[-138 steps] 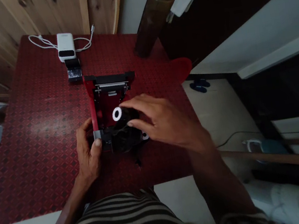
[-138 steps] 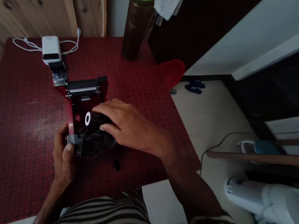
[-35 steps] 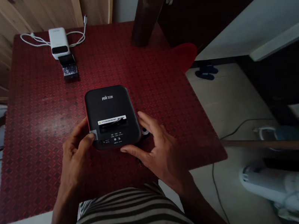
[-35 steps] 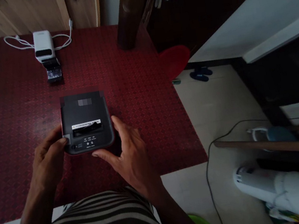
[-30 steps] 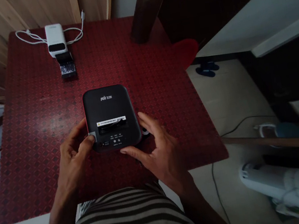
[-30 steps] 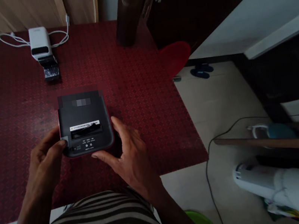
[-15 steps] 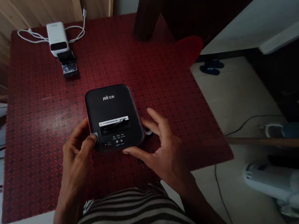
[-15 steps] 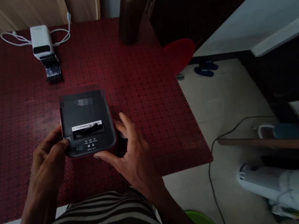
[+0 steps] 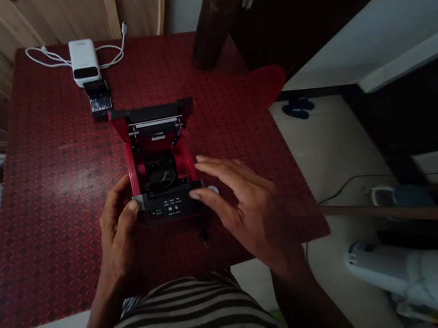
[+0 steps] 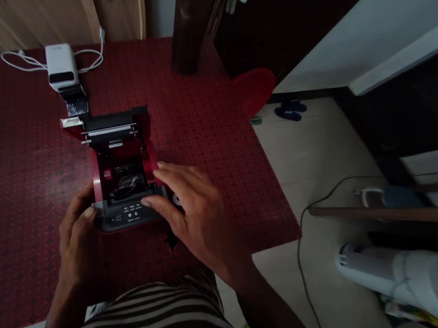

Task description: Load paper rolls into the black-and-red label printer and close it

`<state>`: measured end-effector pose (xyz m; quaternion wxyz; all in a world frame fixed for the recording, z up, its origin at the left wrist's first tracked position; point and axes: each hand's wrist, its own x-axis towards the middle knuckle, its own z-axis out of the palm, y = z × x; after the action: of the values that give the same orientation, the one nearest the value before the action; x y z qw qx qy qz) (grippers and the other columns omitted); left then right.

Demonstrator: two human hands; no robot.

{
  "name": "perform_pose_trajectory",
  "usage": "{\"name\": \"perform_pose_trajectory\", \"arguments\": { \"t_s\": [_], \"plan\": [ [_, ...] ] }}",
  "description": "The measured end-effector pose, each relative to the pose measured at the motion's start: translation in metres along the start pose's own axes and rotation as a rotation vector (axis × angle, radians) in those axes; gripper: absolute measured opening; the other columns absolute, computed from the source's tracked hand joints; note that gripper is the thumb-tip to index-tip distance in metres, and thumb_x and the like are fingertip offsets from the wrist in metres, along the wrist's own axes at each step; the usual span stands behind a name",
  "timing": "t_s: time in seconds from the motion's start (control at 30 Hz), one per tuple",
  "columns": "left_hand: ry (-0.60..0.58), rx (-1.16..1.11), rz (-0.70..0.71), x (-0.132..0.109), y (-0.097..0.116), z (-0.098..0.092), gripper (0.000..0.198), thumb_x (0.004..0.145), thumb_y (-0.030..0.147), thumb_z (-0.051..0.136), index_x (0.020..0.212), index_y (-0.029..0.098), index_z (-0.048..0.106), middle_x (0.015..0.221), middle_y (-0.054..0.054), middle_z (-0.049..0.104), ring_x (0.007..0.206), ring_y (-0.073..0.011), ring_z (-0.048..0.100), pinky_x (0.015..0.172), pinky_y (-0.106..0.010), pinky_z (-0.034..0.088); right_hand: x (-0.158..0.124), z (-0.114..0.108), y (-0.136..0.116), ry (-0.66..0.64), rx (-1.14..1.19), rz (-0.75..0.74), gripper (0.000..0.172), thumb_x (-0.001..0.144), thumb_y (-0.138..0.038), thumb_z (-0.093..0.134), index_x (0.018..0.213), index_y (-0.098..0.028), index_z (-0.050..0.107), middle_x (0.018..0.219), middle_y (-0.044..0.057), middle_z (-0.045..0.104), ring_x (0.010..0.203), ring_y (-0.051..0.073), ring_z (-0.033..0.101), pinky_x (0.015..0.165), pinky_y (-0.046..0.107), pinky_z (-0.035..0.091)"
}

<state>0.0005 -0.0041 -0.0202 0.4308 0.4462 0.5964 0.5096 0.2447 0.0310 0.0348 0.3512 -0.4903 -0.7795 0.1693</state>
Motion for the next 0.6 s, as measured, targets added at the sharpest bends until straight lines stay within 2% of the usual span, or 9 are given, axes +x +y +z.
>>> {"name": "perform_pose_trajectory", "arguments": {
  "t_s": [0.03, 0.07, 0.13, 0.2, 0.27, 0.43, 0.6],
  "plan": [
    [0.001, 0.027, 0.069, -0.001, -0.004, 0.001, 0.066, 0.111, 0.070, 0.070, 0.160, 0.027, 0.077, 0.152, -0.012, 0.081, 0.141, -0.0394, 0.075, 0.116, -0.055, 0.063, 0.013, 0.002, -0.001, -0.024, -0.035, -0.044, 0.022, 0.120, -0.029, 0.076, 0.141, -0.025, 0.082, 0.147, 0.011, 0.090, 0.137, 0.031, 0.086, 0.123, 0.053, 0.069],
    [-0.002, 0.058, 0.145, -0.002, -0.008, 0.002, 0.070, 0.113, 0.074, 0.066, 0.163, 0.026, 0.074, 0.156, -0.013, 0.079, 0.143, -0.0398, 0.074, 0.118, -0.056, 0.062, 0.027, 0.006, -0.003, -0.075, -0.072, -0.077, 0.021, 0.121, -0.020, 0.071, 0.136, -0.024, 0.084, 0.147, 0.011, 0.090, 0.137, 0.030, 0.086, 0.124, 0.052, 0.068],
    [-0.022, 0.127, 0.287, -0.004, -0.019, 0.002, 0.077, 0.116, 0.077, 0.057, 0.173, 0.026, 0.065, 0.166, -0.016, 0.072, 0.149, -0.0410, 0.070, 0.125, -0.060, 0.059, 0.055, 0.018, -0.008, -0.263, -0.160, -0.113, 0.027, 0.119, -0.008, 0.065, 0.130, -0.021, 0.086, 0.144, 0.013, 0.090, 0.134, 0.030, 0.085, 0.121, 0.049, 0.067],
    [-0.059, 0.200, 0.380, -0.004, -0.030, 0.001, 0.080, 0.119, 0.077, 0.053, 0.182, 0.028, 0.055, 0.174, -0.017, 0.065, 0.156, -0.0425, 0.065, 0.131, -0.065, 0.053, 0.080, 0.031, -0.015, -0.477, -0.260, -0.115, 0.030, 0.119, -0.005, 0.061, 0.129, -0.018, 0.086, 0.137, 0.015, 0.090, 0.130, 0.030, 0.085, 0.116, 0.046, 0.066],
    [-0.083, 0.245, 0.427, -0.004, -0.038, -0.001, 0.079, 0.121, 0.074, 0.052, 0.187, 0.031, 0.048, 0.178, -0.017, 0.060, 0.160, -0.0427, 0.061, 0.134, -0.066, 0.050, 0.098, 0.041, -0.025, -0.611, -0.348, -0.097, 0.032, 0.119, -0.005, 0.057, 0.131, -0.016, 0.085, 0.131, 0.016, 0.089, 0.126, 0.030, 0.084, 0.111, 0.044, 0.065],
    [-0.079, 0.249, 0.460, -0.003, -0.043, 0.000, 0.076, 0.122, 0.070, 0.052, 0.188, 0.032, 0.045, 0.174, -0.017, 0.060, 0.157, -0.0410, 0.062, 0.133, -0.065, 0.051, 0.116, 0.047, -0.041, -0.703, -0.473, -0.080, 0.048, 0.115, 0.003, 0.043, 0.141, -0.012, 0.080, 0.141, 0.023, 0.085, 0.126, 0.031, 0.084, 0.109, 0.043, 0.064],
    [-0.071, 0.226, 0.425, -0.003, -0.043, 0.003, 0.076, 0.122, 0.070, 0.053, 0.186, 0.031, 0.045, 0.175, -0.018, 0.058, 0.159, -0.0421, 0.059, 0.135, -0.068, 0.048, 0.118, 0.044, -0.041, -0.798, -0.509, -0.053, 0.052, 0.113, 0.005, 0.041, 0.148, -0.010, 0.077, 0.147, 0.024, 0.083, 0.130, 0.033, 0.084, 0.110, 0.043, 0.064]
  ]
}}
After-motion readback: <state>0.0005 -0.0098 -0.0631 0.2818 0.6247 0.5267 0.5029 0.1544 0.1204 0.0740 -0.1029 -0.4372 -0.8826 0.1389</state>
